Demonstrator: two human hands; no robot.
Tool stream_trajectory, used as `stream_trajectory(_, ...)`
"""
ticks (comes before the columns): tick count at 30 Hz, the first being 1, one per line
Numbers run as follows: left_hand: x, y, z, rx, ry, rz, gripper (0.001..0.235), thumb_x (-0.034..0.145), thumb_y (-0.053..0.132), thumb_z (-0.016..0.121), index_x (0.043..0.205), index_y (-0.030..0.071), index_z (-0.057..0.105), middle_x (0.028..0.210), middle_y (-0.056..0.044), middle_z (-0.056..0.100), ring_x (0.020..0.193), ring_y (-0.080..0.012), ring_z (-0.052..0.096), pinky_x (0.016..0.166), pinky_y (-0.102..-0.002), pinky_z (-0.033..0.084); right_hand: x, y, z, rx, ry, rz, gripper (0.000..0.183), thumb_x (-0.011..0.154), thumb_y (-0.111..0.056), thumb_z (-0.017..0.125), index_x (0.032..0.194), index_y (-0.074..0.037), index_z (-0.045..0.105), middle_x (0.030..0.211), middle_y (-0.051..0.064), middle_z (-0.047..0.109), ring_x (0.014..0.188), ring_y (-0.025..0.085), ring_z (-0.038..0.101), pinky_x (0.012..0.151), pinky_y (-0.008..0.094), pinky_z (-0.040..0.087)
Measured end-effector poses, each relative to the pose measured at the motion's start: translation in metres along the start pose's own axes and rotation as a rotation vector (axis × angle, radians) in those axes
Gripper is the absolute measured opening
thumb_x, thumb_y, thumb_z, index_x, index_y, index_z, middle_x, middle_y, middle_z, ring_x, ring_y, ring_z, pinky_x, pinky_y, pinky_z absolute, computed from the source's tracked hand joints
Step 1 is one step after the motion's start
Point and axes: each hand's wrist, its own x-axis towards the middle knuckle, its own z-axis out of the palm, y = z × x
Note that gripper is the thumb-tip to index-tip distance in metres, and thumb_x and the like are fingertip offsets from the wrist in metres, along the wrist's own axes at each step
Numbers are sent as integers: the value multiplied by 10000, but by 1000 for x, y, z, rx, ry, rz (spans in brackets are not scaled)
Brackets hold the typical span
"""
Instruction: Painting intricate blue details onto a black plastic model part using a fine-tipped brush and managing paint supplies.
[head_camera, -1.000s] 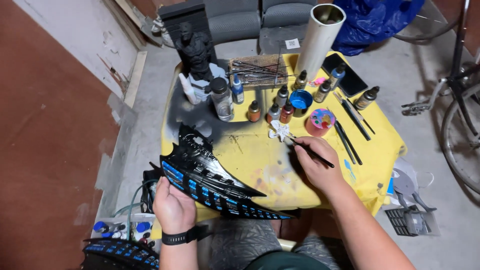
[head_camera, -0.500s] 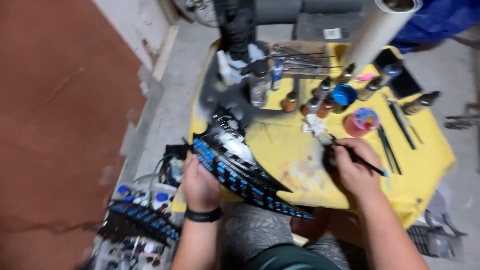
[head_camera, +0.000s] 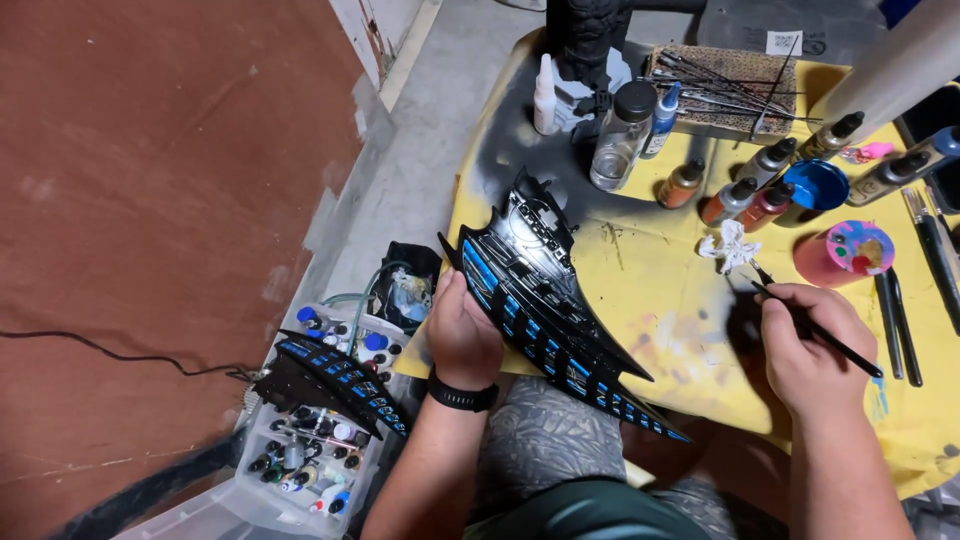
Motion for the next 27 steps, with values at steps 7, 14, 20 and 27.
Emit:
stream_trajectory(7,-16,-25,16,-86,-45,-201,404,1084,160,379,1226,-122,631,1276,-242,651,1252,-312,605,1197,-349,397,-2,6,2,-25,1,-26,106,1061,32,694,1140,49,763,1101,165,737,1089,281,683,1023,389,532)
stream_trajectory(14,15,23,2,-1096,88,-751,516,1074,174,241,1455,-85,471,1467,-217,547,1413,-252,481,1245,-314,327,-3,6,1,17,28,-48,83,1063,64,684,1117,69,747,1080,182,733,1051,286,685,1002,391,536)
stream_trajectory(20,5,14,14,-1262,225,-928,510,1053,149,294,1484,-86,430,1530,-217,496,1434,-239,461,1241,-315,330,-6,11,2,37,66,-64,84,1062,86,677,1116,88,741,1077,198,723,1024,287,682,974,385,539)
stream_trajectory(27,-11,7,25,-123,40,-104,417,1088,147,351,1193,-151,622,1264,-251,661,1235,-300,630,1164,-326,439,-9,15,-2,145,90,-66,75,1068,120,647,1120,110,700,1041,222,700,968,288,687,936,367,547)
